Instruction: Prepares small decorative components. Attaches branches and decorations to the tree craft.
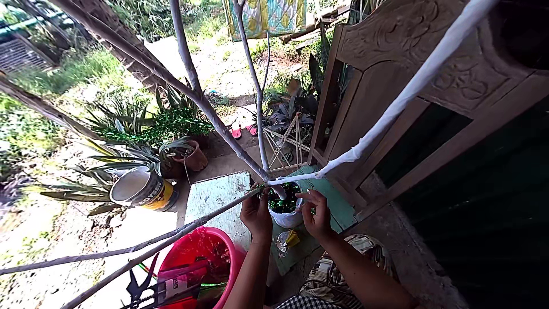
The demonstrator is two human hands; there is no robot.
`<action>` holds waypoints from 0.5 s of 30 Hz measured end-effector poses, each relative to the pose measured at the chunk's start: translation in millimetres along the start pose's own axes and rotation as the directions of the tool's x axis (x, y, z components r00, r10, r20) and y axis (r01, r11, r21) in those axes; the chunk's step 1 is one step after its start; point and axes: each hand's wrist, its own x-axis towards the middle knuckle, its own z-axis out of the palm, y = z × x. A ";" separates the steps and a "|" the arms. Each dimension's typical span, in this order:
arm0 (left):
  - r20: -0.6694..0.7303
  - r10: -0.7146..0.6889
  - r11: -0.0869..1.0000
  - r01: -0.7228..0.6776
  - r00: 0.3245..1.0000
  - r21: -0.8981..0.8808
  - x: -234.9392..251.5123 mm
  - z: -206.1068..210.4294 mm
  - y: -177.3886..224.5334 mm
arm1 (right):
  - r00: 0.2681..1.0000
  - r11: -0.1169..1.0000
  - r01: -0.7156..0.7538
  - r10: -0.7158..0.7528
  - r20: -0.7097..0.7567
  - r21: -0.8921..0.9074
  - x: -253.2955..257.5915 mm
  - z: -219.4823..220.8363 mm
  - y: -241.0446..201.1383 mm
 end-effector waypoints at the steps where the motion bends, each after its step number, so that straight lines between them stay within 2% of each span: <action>1: 0.014 -0.015 1.000 0.015 1.000 -0.021 -0.9 -0.1 1.7 | 1.000 1.000 -0.022 0.022 -0.009 0.017 0.3 -1.1 0.7; 6: 0.019 -0.076 0.992 0.078 0.997 -0.099 -4.0 1.7 7.3 | 0.970 0.969 -0.212 0.225 -0.096 0.128 7.2 -10.5 5.7; 9: 0.003 -0.126 0.986 0.125 0.992 -0.111 -5.8 2.6 10.1 | 0.901 0.913 -0.381 0.402 -0.165 0.147 18.1 -22.2 21.5; 10: -0.004 -0.163 0.981 0.161 0.987 -0.109 -7.1 2.0 11.5 | 0.854 0.873 -0.469 0.486 -0.184 0.131 23.6 -29.0 31.0; 12: -0.033 -0.251 0.965 0.247 0.967 -0.085 -10.8 -1.3 13.1 | 0.710 0.729 -0.681 0.681 -0.181 0.069 31.9 -46.8 59.3; 15: -0.124 -0.361 0.930 0.366 0.924 0.023 -17.0 -14.0 7.4 | 0.503 0.482 -0.857 0.860 -0.085 -0.183 29.3 -60.8 99.8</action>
